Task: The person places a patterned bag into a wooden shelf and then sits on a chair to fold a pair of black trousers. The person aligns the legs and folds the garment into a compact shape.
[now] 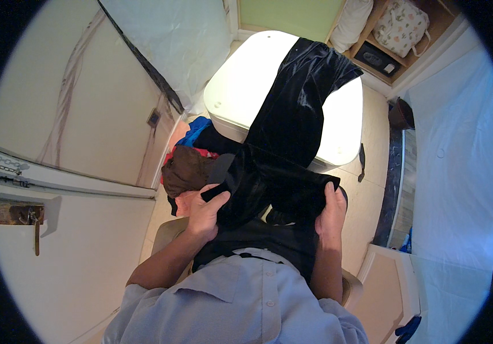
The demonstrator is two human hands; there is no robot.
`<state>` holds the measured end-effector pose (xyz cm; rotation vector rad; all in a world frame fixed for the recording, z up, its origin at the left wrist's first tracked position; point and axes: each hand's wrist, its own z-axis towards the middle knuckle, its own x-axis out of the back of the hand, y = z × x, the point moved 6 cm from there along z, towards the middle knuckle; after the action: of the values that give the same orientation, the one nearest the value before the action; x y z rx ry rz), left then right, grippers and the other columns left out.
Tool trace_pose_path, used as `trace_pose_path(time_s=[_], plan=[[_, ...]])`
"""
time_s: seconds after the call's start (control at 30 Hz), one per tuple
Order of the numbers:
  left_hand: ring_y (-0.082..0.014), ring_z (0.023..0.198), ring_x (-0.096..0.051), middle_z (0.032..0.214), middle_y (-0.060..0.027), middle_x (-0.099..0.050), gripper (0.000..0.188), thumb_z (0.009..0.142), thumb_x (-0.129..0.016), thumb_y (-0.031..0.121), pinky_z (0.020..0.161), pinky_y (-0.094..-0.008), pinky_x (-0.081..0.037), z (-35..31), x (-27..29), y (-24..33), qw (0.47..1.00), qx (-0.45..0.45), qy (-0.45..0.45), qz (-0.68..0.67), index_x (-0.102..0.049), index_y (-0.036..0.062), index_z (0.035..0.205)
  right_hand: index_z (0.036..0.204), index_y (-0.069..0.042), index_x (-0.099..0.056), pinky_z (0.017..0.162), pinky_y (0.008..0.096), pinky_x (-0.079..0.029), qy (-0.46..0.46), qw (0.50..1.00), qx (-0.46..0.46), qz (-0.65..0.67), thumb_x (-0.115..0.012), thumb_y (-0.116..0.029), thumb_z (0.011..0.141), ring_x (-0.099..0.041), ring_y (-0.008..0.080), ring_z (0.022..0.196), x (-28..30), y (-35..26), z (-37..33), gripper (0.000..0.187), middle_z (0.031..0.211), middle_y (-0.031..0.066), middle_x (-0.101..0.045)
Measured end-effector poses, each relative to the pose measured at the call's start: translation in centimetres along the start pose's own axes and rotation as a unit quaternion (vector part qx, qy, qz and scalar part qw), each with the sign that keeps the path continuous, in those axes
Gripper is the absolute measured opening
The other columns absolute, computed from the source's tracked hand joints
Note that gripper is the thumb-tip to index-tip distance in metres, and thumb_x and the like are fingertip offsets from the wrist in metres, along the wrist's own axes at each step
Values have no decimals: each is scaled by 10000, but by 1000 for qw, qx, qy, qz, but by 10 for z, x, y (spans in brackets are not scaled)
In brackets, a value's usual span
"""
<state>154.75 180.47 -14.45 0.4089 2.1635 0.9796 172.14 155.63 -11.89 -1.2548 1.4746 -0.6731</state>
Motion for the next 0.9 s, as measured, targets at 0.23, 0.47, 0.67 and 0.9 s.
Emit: trace_pose_path(time_s=[0.23, 0.47, 0.67, 0.9], plan=[[-95, 899, -605, 1004, -30, -666, 247, 906, -732, 105, 837, -255, -498, -15, -19, 3, 980, 3, -29, 196, -638, 22, 1119, 934, -19, -619, 624, 297, -434, -119, 933, 103, -323, -614, -135, 965, -490, 115, 702, -47, -2, -34, 121, 769, 31, -560], [-81, 904, -557, 1045, -10, -634, 303, 953, -692, 194, 824, -247, -467, -8, -3, -25, 992, 14, -62, 108, -606, 31, 1193, 1079, 21, -683, 732, 343, -531, -306, 854, 202, -368, -699, -126, 892, -684, 283, 840, -118, 24, -67, 238, 957, 178, -677], [-123, 1025, -602, 1112, -52, -638, 469, 871, -771, 106, 929, -281, -498, -27, -32, -8, 987, 27, -117, 111, -543, 34, 1275, 1098, 32, -660, 755, 352, -536, -306, 873, 174, -337, -624, -105, 935, -698, 312, 858, -105, 24, -58, 216, 978, 201, -694], [-134, 970, -615, 1125, -60, -657, 447, 845, -744, 42, 886, -304, -508, -22, -26, 0, 975, -24, -91, 201, -587, 12, 1262, 1138, 47, -632, 749, 372, -538, -353, 845, 196, -351, -566, -84, 955, -691, 344, 864, -112, 27, -62, 234, 969, 229, -689]])
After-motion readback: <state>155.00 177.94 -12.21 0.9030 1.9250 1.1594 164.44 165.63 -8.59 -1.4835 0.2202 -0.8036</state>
